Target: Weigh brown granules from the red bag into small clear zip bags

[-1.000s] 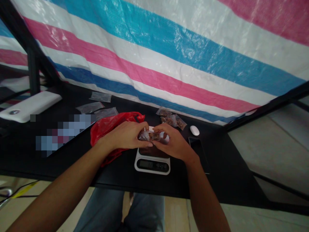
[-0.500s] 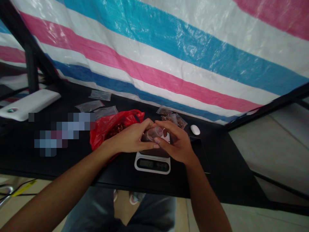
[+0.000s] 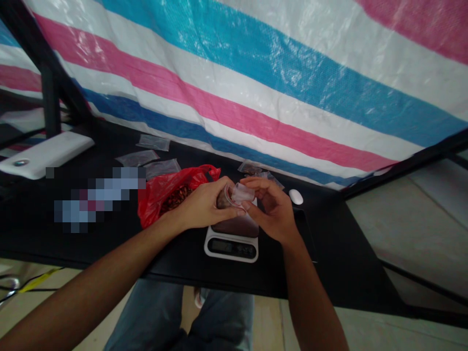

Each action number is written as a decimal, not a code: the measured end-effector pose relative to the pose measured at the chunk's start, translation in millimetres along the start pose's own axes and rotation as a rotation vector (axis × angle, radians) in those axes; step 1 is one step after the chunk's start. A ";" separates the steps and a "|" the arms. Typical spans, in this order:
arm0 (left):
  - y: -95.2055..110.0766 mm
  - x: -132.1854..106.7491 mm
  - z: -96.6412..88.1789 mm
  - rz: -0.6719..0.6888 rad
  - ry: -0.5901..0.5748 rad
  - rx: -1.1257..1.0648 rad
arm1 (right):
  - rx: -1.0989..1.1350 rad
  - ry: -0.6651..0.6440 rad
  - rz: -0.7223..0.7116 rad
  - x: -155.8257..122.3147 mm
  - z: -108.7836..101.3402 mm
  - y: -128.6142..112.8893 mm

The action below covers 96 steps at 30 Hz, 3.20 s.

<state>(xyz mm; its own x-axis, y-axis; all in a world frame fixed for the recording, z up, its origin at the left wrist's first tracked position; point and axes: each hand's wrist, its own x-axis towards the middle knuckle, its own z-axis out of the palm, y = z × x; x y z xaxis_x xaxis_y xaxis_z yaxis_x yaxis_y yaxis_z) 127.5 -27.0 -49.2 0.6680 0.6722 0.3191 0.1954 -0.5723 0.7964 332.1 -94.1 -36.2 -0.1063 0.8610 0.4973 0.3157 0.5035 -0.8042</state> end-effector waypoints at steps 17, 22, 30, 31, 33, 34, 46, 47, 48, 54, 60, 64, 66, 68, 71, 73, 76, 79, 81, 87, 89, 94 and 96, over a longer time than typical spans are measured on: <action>-6.7 4.7 4.4 0.009 0.184 -0.611 | -0.453 -0.225 0.106 3.6 -17.4 11.1; -5.4 5.4 4.1 -0.069 0.178 -0.655 | -0.228 -0.035 0.008 5.9 -11.2 2.1; 0.2 6.0 4.2 -0.133 0.166 -0.701 | -0.215 0.063 0.008 6.3 -4.0 5.4; 1.1 6.3 3.4 -0.136 0.172 -0.710 | -0.219 0.063 0.020 6.1 -5.2 5.8; 2.5 7.0 2.0 -0.129 0.214 -0.690 | -0.216 0.056 0.043 5.8 -7.3 6.4; 3.0 7.3 1.5 -0.123 0.245 -0.668 | -0.211 0.059 0.046 5.7 -7.9 6.6; 9.3 3.8 2.2 0.044 0.436 -0.416 | -0.208 0.137 -0.130 5.0 0.7 2.2; 10.4 3.1 2.0 0.048 0.433 -0.421 | -0.193 0.146 -0.136 4.6 1.5 2.2; 11.4 2.5 1.8 0.051 0.430 -0.426 | -0.180 0.152 -0.139 4.2 2.4 2.0; 15.9 0.5 2.8 0.078 0.418 -0.392 | -0.159 0.156 -0.150 2.6 7.1 -1.1; 16.9 0.5 6.0 0.137 0.374 -0.381 | -0.135 0.138 -0.186 1.7 9.7 -6.0; 18.7 0.2 5.2 0.180 0.349 -0.341 | -0.141 0.114 -0.202 1.5 11.8 -8.1; 19.2 0.3 4.6 0.201 0.349 -0.332 | -0.170 0.113 -0.196 1.6 12.8 -9.0; 19.2 0.4 4.0 0.204 0.349 -0.328 | -0.189 0.122 -0.190 1.6 13.8 -10.2; 18.3 0.2 2.4 0.175 0.331 -0.339 | -0.185 0.125 -0.170 0.8 15.3 -12.6; 17.6 -0.3 -0.2 0.168 0.306 -0.377 | -0.157 0.112 -0.150 -0.2 15.4 -14.3; 17.6 -1.3 -5.7 0.197 0.255 -0.427 | -0.077 0.066 -0.126 -0.9 11.7 -15.4; 18.8 -2.1 -9.7 0.194 0.222 -0.422 | -0.022 0.010 -0.105 0.6 3.3 -14.4; 20.0 -2.3 -10.6 0.164 0.236 -0.412 | -0.013 0.013 -0.108 2.4 -2.5 -13.7; 22.4 -2.8 -31.2 0.120 0.340 -0.209 | -0.088 0.220 -0.038 6.4 -6.8 -11.5; 16.9 -1.1 -53.4 0.073 0.491 -0.083 | -0.115 0.391 0.045 7.6 -6.9 -7.5; -29.3 11.2 -120.7 -0.061 0.264 0.403 | -0.209 0.611 0.124 10.8 -13.3 10.8; -53.5 16.0 -136.7 -0.128 0.008 0.548 | -0.284 0.492 0.137 11.4 -16.6 18.0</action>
<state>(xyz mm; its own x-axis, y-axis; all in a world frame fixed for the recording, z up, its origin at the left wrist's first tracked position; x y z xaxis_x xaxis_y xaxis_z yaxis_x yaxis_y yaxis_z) 29.5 78.6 -16.5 0.6091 0.7548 0.2435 0.6206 -0.6448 0.4462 352.2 -76.4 -39.6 0.3819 0.7483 0.5425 0.5436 0.2929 -0.7866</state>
